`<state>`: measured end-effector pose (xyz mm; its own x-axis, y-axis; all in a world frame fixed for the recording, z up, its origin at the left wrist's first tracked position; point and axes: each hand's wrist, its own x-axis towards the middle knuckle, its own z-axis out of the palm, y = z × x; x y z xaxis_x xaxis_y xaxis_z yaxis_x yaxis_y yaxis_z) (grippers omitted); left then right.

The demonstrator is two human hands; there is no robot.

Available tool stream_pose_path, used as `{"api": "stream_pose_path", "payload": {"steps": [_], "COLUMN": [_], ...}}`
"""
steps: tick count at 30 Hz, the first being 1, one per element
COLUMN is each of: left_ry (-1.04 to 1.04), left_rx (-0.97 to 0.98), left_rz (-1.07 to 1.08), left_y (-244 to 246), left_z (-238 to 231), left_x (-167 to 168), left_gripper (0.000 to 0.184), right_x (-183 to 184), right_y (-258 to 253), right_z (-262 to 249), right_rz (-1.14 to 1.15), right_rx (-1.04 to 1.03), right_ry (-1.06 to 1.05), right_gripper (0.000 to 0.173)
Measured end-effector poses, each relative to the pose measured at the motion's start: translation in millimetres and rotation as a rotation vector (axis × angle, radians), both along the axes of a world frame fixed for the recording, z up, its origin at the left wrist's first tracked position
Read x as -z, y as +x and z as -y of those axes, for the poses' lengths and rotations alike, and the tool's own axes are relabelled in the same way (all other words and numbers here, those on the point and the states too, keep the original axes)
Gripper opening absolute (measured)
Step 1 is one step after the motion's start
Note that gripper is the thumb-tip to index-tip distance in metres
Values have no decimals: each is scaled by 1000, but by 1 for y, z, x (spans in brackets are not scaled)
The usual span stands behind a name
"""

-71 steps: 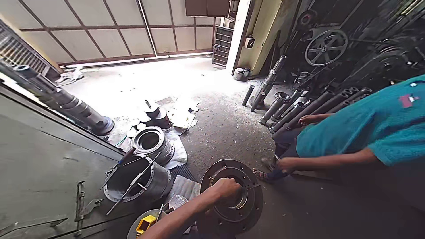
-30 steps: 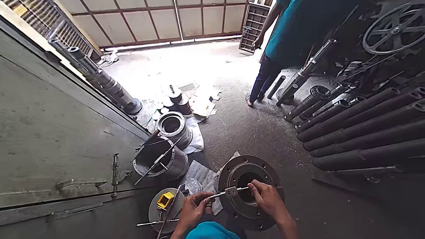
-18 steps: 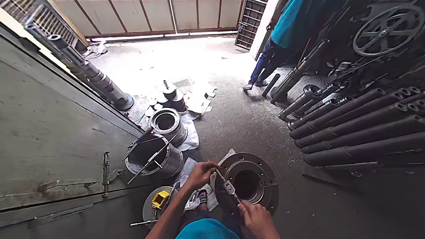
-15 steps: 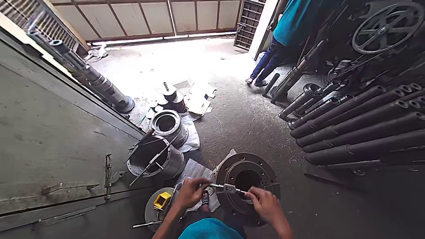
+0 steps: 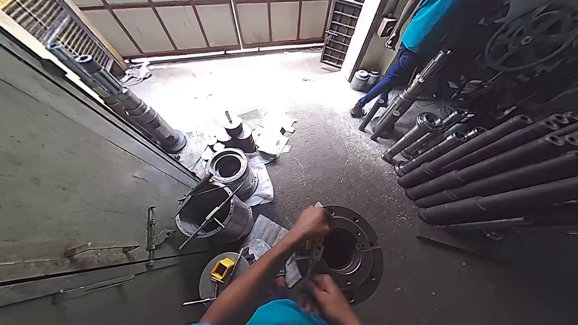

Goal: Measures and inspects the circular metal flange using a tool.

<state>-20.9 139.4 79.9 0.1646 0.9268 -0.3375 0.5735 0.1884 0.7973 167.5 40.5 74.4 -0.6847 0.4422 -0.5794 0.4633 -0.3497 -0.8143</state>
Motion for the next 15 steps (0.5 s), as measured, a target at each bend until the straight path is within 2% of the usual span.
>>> {"api": "stream_pose_path", "payload": {"steps": [2, 3, 5, 6, 8, 9, 10, 12, 13, 15], "left_ry": [-28, -34, -56, -32, 66, 94, 82, 76, 137, 290], "left_rx": [336, 450, 510, 427, 148, 21, -57, -110, -139, -263], "left_rz": [-148, -213, -279, -277, -207, -183, -170, -88, -21, 156], "left_y": [40, 56, 64, 55, 19, -3, -24, -48, -49, -33], "left_z": [-14, -8, 12, 25, 52, 68, 87, 129, 148, 177], "left_x": [-13, -19, -39, -43, -37, -29, -21, -1, 11, 33], "left_gripper": [24, 24, 24, 28, 33, 34, 36, 37, 36, 30], "right_x": [5, 3, 0, 1, 2, 1, -2, -5, -4, -2], "right_y": [-48, -66, -75, -69, -40, -24, -9, 14, 22, 37], "right_z": [25, 30, 21, 17, 8, 2, -6, -34, -55, -89], "right_rz": [14, 104, 277, 245, -39, -111, -115, 2, 90, 281], "right_rx": [306, 379, 260, 199, 140, 135, 173, 270, 275, 140], "right_ry": [20, 80, 90, 85, 137, 277, 509, 973, 1131, 1181], "right_gripper": [24, 17, 29, 25, 21, 24, 25, 25, 26, 30]}}
